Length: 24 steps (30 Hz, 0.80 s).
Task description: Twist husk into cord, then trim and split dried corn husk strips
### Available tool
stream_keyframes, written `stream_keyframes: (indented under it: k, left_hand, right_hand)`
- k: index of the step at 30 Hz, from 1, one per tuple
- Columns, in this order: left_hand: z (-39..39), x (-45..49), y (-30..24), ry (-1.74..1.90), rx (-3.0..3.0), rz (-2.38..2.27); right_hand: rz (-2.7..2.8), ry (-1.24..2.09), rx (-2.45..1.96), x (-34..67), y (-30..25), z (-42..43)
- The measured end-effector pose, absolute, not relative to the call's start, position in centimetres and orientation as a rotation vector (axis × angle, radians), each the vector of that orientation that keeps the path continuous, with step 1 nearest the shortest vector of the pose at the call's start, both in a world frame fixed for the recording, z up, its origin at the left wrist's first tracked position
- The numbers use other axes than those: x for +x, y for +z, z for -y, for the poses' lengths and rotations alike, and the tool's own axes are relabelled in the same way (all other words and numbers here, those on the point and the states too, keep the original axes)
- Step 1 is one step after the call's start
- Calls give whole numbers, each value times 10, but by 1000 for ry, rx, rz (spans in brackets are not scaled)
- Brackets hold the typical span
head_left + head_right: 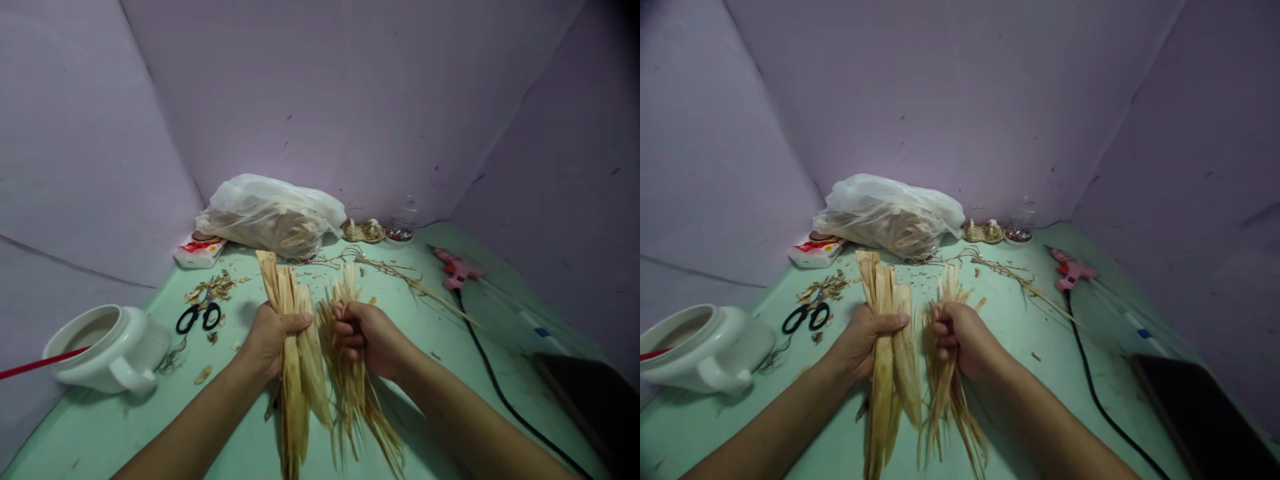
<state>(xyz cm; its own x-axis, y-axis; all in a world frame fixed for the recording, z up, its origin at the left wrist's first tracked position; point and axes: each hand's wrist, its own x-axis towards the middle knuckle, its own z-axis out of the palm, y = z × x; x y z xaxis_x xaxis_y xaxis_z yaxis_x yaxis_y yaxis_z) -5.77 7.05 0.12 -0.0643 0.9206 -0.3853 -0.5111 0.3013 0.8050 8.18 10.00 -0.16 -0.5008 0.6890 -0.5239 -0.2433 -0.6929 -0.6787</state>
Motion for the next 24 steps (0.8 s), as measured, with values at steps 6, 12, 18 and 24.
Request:
stream_keyframes:
  k: [6, 12, 18, 24]
  left_hand:
    - [-69, -55, -4, 1274, 538, -1020]
    - [-67, -53, 0, 1257, 567, -1058]
    - [-67, -54, -1, 1261, 613, -1085]
    - [-66, -53, -4, 1270, 676, -1108]
  right_hand:
    - [999, 2039, -1117, 77, 4, -87]
    - [1008, 1966, -1172, 72, 1, -84]
    - [1071, 1912, -1168, 74, -5, -85]
    - [1106, 1906, -1050, 72, -3, -83]
